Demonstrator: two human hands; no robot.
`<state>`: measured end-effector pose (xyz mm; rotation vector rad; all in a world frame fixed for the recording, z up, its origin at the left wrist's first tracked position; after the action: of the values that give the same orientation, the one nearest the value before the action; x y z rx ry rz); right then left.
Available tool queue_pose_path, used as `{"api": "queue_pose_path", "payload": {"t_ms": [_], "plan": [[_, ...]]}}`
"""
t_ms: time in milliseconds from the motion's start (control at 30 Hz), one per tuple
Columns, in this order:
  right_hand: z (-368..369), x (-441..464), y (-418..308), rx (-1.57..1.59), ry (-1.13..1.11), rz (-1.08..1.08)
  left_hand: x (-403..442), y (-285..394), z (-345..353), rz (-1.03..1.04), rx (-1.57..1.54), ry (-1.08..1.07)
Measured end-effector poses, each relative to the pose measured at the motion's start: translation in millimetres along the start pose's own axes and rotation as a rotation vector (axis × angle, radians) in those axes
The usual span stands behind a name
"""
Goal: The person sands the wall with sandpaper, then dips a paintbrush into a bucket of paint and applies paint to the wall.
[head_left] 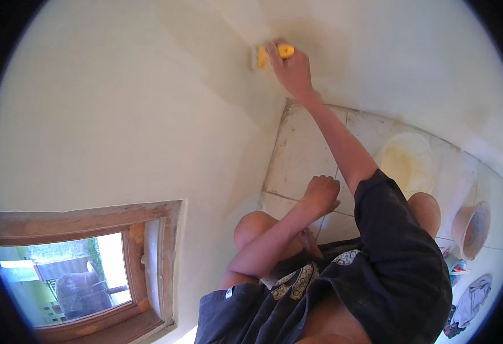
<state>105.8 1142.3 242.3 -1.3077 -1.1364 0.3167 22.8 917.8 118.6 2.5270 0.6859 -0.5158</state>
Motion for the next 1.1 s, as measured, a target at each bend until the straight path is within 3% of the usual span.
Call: {"api": "queue_pose_path", "payload": {"t_ms": [167, 267, 400, 500, 600, 700, 767, 900, 933, 1100], "plan": [[-34, 34, -47, 0.895, 0.165, -0.082, 0, -3, 2, -0.027, -0.001, 0.003], [3, 13, 6, 1.185, 0.127, 0.245, 2, -1, 5, -0.006, 0.029, -0.031], [21, -53, 96, 1.006, 0.23, 0.524, 0, 0, 2, -0.007, 0.027, -0.002], [5, -79, 140, 0.621, 0.192, 0.509, -3, 3, -4, -0.024, 0.026, -0.002], [2, -70, 144, 0.03, 0.131, 0.268, -4, 5, -3, -0.009, 0.015, -0.009], [17, -40, 96, 0.148, -0.017, 0.236, -3, 5, -3, -0.002, 0.012, 0.009], [4, -23, 35, 0.337, 0.031, 0.195, -5, 4, -5, -0.002, 0.01, 0.038], [-17, 12, -20, 1.073, 0.13, 0.154, -3, 3, -2, -0.019, 0.021, -0.001], [-16, 17, -25, 1.268, 0.145, 0.136, -3, 3, -1, -0.018, 0.026, -0.011], [44, -7, 51, 1.45, 0.047, 0.41, -6, 7, -1, -0.032, 0.071, -0.074]]}}
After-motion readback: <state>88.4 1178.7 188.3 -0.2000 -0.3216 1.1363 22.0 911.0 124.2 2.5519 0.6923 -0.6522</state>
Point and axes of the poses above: each hand's wrist, its own x-axis towards the middle knuckle, its own z-axis out of the palm, y = z × x, the point moved 8 cm from there along x, towards the middle knuckle, and after that the axes turned 4 degrees about -y, right-handed, at the moved point
